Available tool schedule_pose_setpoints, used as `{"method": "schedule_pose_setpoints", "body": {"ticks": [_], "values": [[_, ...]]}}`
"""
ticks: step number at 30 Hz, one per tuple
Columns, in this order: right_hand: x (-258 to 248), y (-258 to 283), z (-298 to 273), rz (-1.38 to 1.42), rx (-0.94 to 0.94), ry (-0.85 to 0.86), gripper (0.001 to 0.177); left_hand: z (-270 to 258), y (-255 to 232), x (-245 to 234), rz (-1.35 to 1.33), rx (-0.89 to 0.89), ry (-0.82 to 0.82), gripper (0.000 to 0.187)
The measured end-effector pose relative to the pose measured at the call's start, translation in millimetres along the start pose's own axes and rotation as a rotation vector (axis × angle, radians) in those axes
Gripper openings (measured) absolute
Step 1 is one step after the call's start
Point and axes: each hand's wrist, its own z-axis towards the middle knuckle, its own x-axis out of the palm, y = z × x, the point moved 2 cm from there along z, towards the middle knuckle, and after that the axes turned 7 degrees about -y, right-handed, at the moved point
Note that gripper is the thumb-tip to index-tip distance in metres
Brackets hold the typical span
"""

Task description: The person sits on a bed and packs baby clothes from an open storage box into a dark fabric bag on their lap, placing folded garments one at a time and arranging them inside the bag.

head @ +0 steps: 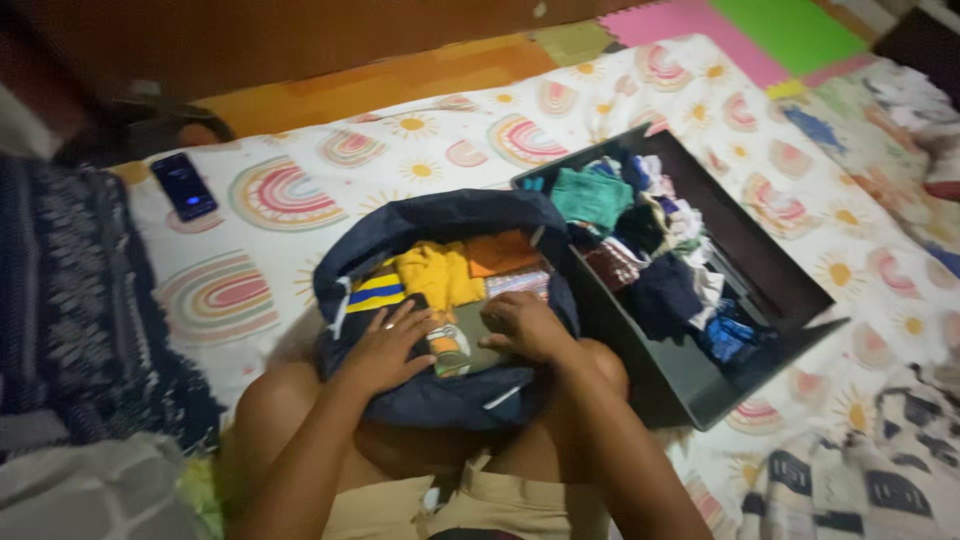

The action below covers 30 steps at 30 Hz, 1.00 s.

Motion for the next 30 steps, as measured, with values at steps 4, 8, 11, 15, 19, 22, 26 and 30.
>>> {"method": "schedule_pose_setpoints", "body": {"ticks": [4, 8, 11, 15, 19, 22, 26, 30], "values": [[-4, 0, -1, -0.014, -0.003, 0.003, 0.045, 3, -2, -2, 0.014, -0.009, 0.026, 0.066], [-9, 4, -1, -0.007, 0.023, -0.023, 0.043, 4, -4, -7, -0.007, -0.043, 0.035, 0.063], [-12, 8, 3, 0.034, 0.06, 0.007, 0.044, 4, -3, -10, -0.022, -0.078, 0.064, 0.065], [-17, 12, 3, 0.036, 0.053, 0.016, 0.04, 4, -1, -8, -0.065, -0.088, 0.066, 0.061], [-16, 10, 1, 0.031, 0.003, -0.045, 0.038, 2, 3, -4, -0.094, -0.031, 0.024, 0.059], [-9, 0, -6, 0.04, -0.023, -0.078, 0.032, -3, 5, -12, -0.278, 0.051, -0.181, 0.05], [-5, -26, -14, 0.096, 0.068, -0.338, 0.018, -11, 11, -26, -0.409, -0.136, -0.238, 0.036], [-42, -77, -1, -0.04, 0.251, -0.835, 0.011, -12, 14, -31, -0.421, -0.21, -0.337, 0.03]]}}
